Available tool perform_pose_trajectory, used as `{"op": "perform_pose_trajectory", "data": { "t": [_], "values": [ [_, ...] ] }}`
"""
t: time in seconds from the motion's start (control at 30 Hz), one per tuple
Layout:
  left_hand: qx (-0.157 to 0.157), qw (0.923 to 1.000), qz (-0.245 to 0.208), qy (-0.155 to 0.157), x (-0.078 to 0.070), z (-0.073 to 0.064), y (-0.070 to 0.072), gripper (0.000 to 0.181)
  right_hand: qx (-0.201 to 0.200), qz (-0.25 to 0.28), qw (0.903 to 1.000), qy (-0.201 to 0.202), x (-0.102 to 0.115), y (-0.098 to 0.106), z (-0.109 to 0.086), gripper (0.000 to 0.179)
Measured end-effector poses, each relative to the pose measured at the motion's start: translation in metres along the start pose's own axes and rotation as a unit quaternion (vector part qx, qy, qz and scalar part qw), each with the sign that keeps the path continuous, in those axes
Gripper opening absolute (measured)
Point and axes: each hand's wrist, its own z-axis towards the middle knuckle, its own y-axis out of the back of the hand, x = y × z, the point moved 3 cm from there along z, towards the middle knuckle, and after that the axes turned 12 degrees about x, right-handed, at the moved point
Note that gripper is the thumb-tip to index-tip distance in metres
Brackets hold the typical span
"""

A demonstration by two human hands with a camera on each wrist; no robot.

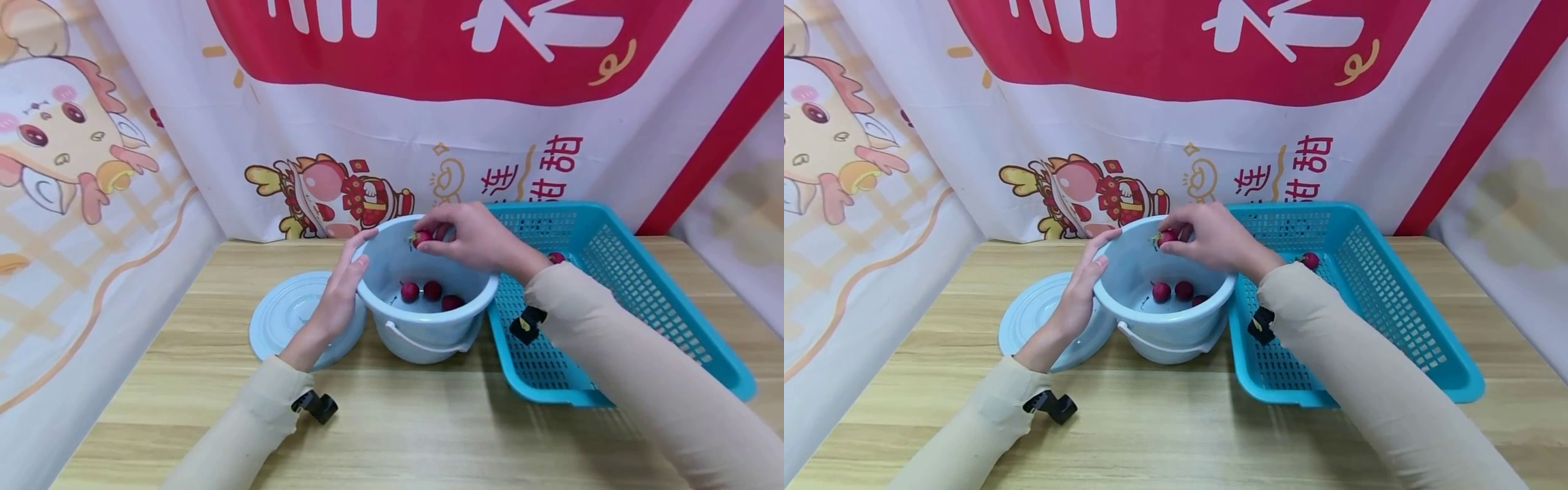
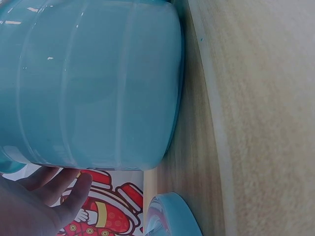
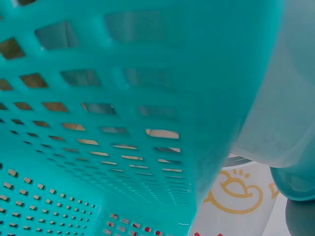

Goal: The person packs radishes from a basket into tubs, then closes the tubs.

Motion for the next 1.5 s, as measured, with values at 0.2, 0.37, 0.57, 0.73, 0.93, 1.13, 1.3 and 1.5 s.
{"op": "perform_pose_trajectory", "data": {
  "t": [0.2,0.37,0.57,0.73,0.93,1.13,1.3,1.5],
  "values": [
    [0.002,1.0000,-0.002,0.000,0.0004,-0.0001,-0.0013,0.052,0.018,-0.029,0.9993,-0.012,0.0005,-0.0038,-0.0005,0.036],
    [0.002,1.0000,-0.003,0.002,0.0004,-0.0008,-0.0005,0.052,0.024,-0.052,0.9983,-0.012,0.0029,-0.0053,0.0001,0.034],
    [0.002,1.0000,-0.002,-0.002,0.0010,-0.0006,-0.0002,0.052,0.031,-0.075,0.9967,-0.009,0.0045,-0.0064,-0.0005,0.033],
    [0.001,1.0000,-0.005,0.000,0.0003,-0.0011,-0.0010,0.052,0.031,-0.076,0.9965,-0.010,0.0040,-0.0076,-0.0010,0.031],
    [-0.001,1.0000,-0.001,0.000,-0.0005,-0.0015,-0.0007,0.052,0.029,-0.076,0.9967,-0.006,0.0051,-0.0072,-0.0011,0.030],
    [-0.001,1.0000,-0.002,-0.001,-0.0009,-0.0013,0.0001,0.052,0.030,-0.073,0.9969,0.001,0.0055,-0.0062,-0.0011,0.030],
    [-0.002,1.0000,-0.002,0.001,-0.0008,-0.0014,0.0003,0.052,0.032,-0.072,0.9969,0.005,0.0053,-0.0060,-0.0011,0.030],
    [-0.002,1.0000,0.001,0.002,-0.0004,-0.0004,-0.0004,0.052,0.031,-0.070,0.9971,0.005,0.0051,-0.0058,-0.0017,0.028]
  ]
}}
